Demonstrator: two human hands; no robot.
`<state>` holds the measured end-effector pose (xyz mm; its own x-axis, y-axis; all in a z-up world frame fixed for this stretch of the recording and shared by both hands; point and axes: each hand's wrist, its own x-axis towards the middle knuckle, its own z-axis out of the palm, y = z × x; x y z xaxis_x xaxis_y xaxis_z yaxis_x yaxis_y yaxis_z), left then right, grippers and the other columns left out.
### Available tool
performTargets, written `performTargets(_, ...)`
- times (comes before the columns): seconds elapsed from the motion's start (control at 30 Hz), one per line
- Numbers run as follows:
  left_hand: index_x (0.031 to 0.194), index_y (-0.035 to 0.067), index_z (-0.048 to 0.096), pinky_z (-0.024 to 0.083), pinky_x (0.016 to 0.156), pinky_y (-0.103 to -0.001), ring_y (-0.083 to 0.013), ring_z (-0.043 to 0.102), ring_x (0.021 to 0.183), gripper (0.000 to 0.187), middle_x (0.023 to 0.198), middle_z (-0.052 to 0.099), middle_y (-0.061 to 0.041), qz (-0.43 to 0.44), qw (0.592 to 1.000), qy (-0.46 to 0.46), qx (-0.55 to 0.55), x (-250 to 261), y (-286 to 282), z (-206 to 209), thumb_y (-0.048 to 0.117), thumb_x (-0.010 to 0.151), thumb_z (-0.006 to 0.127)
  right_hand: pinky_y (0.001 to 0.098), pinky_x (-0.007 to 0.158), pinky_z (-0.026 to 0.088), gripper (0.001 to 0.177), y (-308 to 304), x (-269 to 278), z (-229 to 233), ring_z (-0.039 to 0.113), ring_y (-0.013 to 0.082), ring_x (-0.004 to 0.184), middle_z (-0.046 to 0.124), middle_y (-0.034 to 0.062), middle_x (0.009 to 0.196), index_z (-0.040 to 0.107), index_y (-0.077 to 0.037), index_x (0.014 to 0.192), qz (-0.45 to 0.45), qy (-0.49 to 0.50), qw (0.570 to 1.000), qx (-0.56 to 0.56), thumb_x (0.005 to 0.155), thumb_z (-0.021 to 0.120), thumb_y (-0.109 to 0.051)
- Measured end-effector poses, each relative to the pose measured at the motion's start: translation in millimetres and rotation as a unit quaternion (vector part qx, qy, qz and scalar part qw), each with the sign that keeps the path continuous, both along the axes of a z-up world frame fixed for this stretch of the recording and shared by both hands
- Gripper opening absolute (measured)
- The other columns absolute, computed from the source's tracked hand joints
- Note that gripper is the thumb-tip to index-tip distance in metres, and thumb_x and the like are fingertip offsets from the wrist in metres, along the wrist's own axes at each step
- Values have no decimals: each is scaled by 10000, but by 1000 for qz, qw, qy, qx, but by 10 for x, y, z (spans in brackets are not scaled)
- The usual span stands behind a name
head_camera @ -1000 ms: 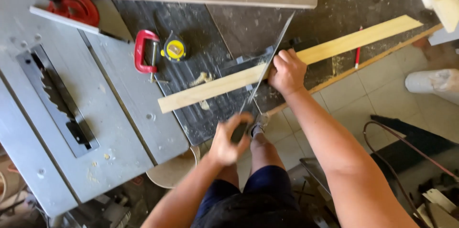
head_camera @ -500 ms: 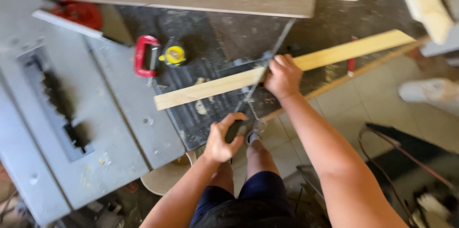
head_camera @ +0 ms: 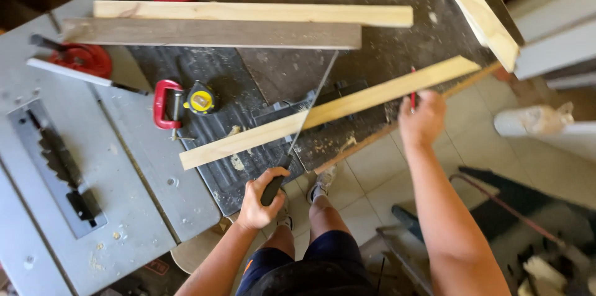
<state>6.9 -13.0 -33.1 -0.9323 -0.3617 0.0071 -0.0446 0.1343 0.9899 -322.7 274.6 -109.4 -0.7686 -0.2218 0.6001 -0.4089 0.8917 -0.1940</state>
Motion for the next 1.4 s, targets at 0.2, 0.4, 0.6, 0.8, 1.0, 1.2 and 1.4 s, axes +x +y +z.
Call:
performTargets(0.2, 1119, 103, 805, 423, 326, -288, -232, 557, 313, 512, 467, 625, -113, 13, 1000, 11, -11, -4, 9, -54, 48, 641, 629, 505, 797, 602, 180, 391, -180, -552, 758, 419, 865, 710, 166, 921, 680, -54, 1117, -63, -198, 977, 52, 1065, 681, -227)
performTargets(0.4, 1213, 110, 663, 411, 478, -309, -177, 502, 471, 456, 702, 637, -54, -65, 995, -70, -31, 7, -26, 161, 116, 770, 557, 589, 786, 521, 182, 634, 448, 62, 696, 478, 926, 739, 234, 1050, 632, -15, 1156, -71, -315, 946, 0, 1171, 534, -168)
performTargets(0.6, 1134, 115, 793, 427, 338, -330, -277, 558, 319, 491, 473, 620, -133, 27, 999, 38, -1, -40, 35, 67, 100, 666, 644, 380, 808, 596, 79, -1353, 654, 519, 720, 320, 817, 691, 50, 890, 696, -134, 1047, 195, -120, 954, -192, 1009, 765, -134)
performTargets(0.8, 1165, 144, 792, 404, 317, -319, -261, 553, 300, 510, 448, 596, -120, 20, 998, 52, -2, -17, 36, -51, 140, 674, 655, 409, 563, 608, 30, -3242, 867, 597, 669, 278, 723, 577, 47, 829, 679, -114, 944, 396, -80, 915, 22, 959, 699, -130)
performTargets(1.0, 1167, 166, 795, 390, 285, -289, -242, 513, 257, 499, 405, 557, -119, 11, 998, 59, 3, -32, -3, -52, 118, 696, 636, 421, 700, 634, 151, -3496, 887, 606, 735, 306, 884, 677, 60, 942, 708, -107, 1085, 420, -209, 883, -25, 950, 745, -163)
performTargets(1.2, 1156, 142, 774, 380, 291, -315, -258, 500, 258, 437, 410, 565, -129, 11, 998, 64, 13, -4, -11, -175, 189, 732, 679, 358, 823, 484, 58, -1675, 588, 342, 574, 248, 861, 603, 41, 929, 669, -113, 1051, 256, -94, 941, -200, 1080, 625, -88)
performTargets(1.4, 1199, 114, 760, 415, 303, -318, -241, 530, 292, 394, 438, 603, -146, -6, 998, 53, 24, -42, -61, -12, 244, 832, 694, 375, 872, 551, 30, -1369, 660, -92, 654, 296, 947, 617, 58, 968, 670, -123, 988, 266, -16, 964, -12, 1000, 687, -146)
